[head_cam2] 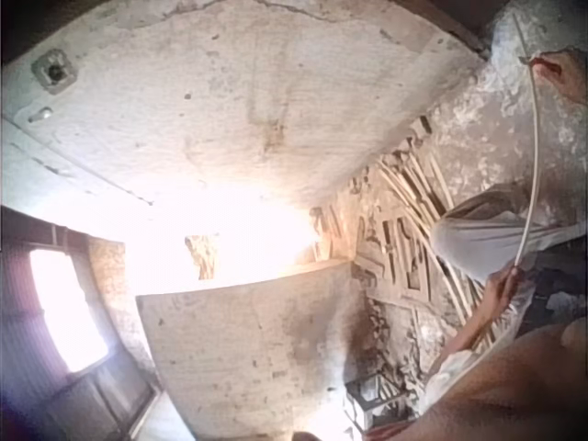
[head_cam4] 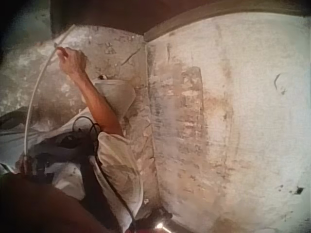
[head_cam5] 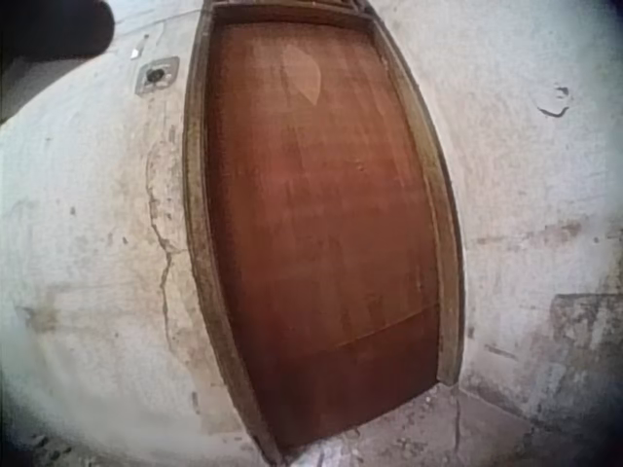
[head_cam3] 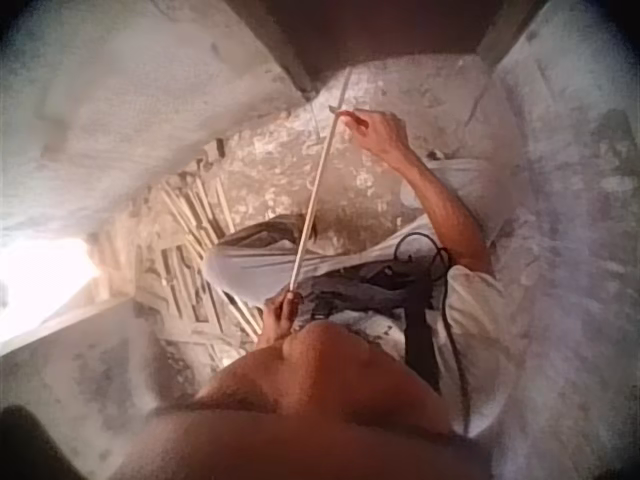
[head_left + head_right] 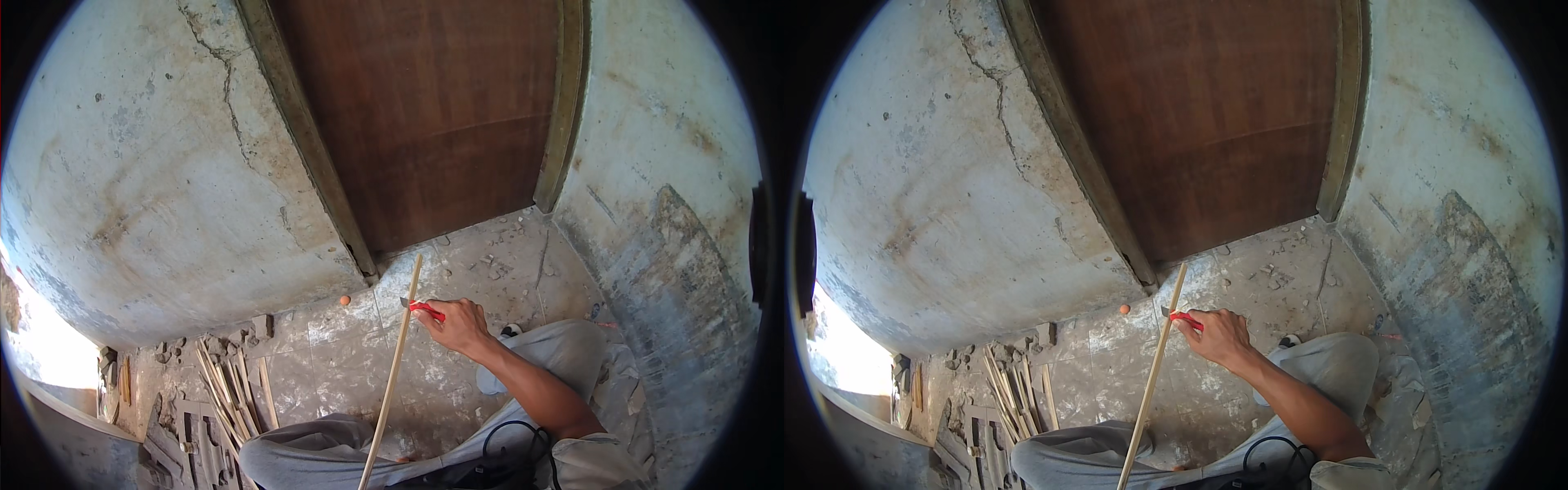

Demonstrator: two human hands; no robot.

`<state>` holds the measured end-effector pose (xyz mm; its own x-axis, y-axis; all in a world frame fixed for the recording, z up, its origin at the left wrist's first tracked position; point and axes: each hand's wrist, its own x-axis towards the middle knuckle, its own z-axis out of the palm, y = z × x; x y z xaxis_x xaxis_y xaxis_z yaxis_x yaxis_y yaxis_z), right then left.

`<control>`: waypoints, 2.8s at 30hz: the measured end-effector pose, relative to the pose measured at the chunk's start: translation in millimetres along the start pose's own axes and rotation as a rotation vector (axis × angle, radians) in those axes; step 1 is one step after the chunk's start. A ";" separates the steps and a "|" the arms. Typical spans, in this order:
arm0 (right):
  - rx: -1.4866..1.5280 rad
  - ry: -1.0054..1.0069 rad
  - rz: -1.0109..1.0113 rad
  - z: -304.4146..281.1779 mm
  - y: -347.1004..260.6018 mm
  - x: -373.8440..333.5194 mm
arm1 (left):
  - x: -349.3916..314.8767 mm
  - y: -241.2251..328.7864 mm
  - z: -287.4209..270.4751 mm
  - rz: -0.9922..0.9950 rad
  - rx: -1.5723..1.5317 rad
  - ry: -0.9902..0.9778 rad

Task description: The person holds a thin bamboo strip and uses a small red knife to shave down the edges and surface, smoothing the material. They repeatedly run the blade along the length of the strip to remove thin layers of wood.

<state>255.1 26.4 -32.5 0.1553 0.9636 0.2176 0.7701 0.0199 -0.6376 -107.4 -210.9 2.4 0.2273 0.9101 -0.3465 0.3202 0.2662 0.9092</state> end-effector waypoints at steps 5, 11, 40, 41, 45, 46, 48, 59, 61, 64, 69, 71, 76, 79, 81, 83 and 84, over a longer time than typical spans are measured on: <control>-0.029 -0.023 0.070 -8.4 0.7 4.4 | -8.8 4.6 -3.3 0.022 0.043 -0.021; -0.047 -0.040 0.059 1.5 4.5 3.2 | -28.6 -15.4 -10.7 -0.013 0.156 0.089; -0.076 -0.118 0.339 -0.1 30.7 17.5 | -71.9 -45.4 -44.2 -0.087 0.179 0.051; -0.044 -0.174 0.349 3.1 28.4 13.4 | -69.7 -44.2 -39.2 -0.107 0.099 0.096; 0.113 -0.326 0.427 14.6 41.0 19.1 | -48.5 -29.7 -29.9 -0.160 -0.139 0.222; 0.233 -0.257 0.408 15.8 40.8 18.8 | -37.6 -19.8 -30.1 -0.194 -0.152 0.253; 0.345 -0.186 0.378 11.7 38.1 19.9 | -12.2 -3.0 -30.9 -0.223 -0.173 0.286; 1.026 -0.018 0.250 -29.4 -0.7 4.9 | 155.8 116.9 2.1 -0.086 -0.320 -0.231; 1.046 -0.060 0.286 -32.5 -7.2 2.3 | 185.5 128.1 13.3 -0.096 -0.400 -0.296; 1.109 -0.119 0.327 -23.6 -8.6 0.0 | 213.4 125.1 27.4 -0.108 -0.485 -0.404; 0.999 -0.173 0.300 -3.0 -4.4 -6.2 | 225.7 106.0 32.4 -0.141 -0.501 -0.491; 0.943 -0.157 0.279 3.0 -1.1 -9.3 | 225.5 98.3 29.8 -0.158 -0.515 -0.477; 0.537 -0.103 0.125 1.9 -7.5 -14.1 | 219.0 84.9 25.4 -0.256 -0.656 -0.457; 0.425 -0.103 0.009 -5.0 -26.3 -17.6 | 218.5 82.8 20.2 -0.304 -0.695 -0.432; 0.338 -0.025 -0.102 1.5 -24.3 -23.1 | 220.1 80.0 19.9 -0.325 -0.710 -0.428; 0.254 0.049 -0.215 3.2 -27.1 -26.3 | 222.5 75.2 18.7 -0.305 -0.730 -0.432; 0.257 0.014 -0.219 0.1 -32.5 -28.7 | 222.3 74.4 18.1 -0.306 -0.735 -0.426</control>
<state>225.6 -1.9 -18.1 0.0134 0.9253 0.3791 0.6056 0.2942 -0.7394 -16.4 5.4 -11.2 0.5969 0.6105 -0.5205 -0.2129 0.7460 0.6309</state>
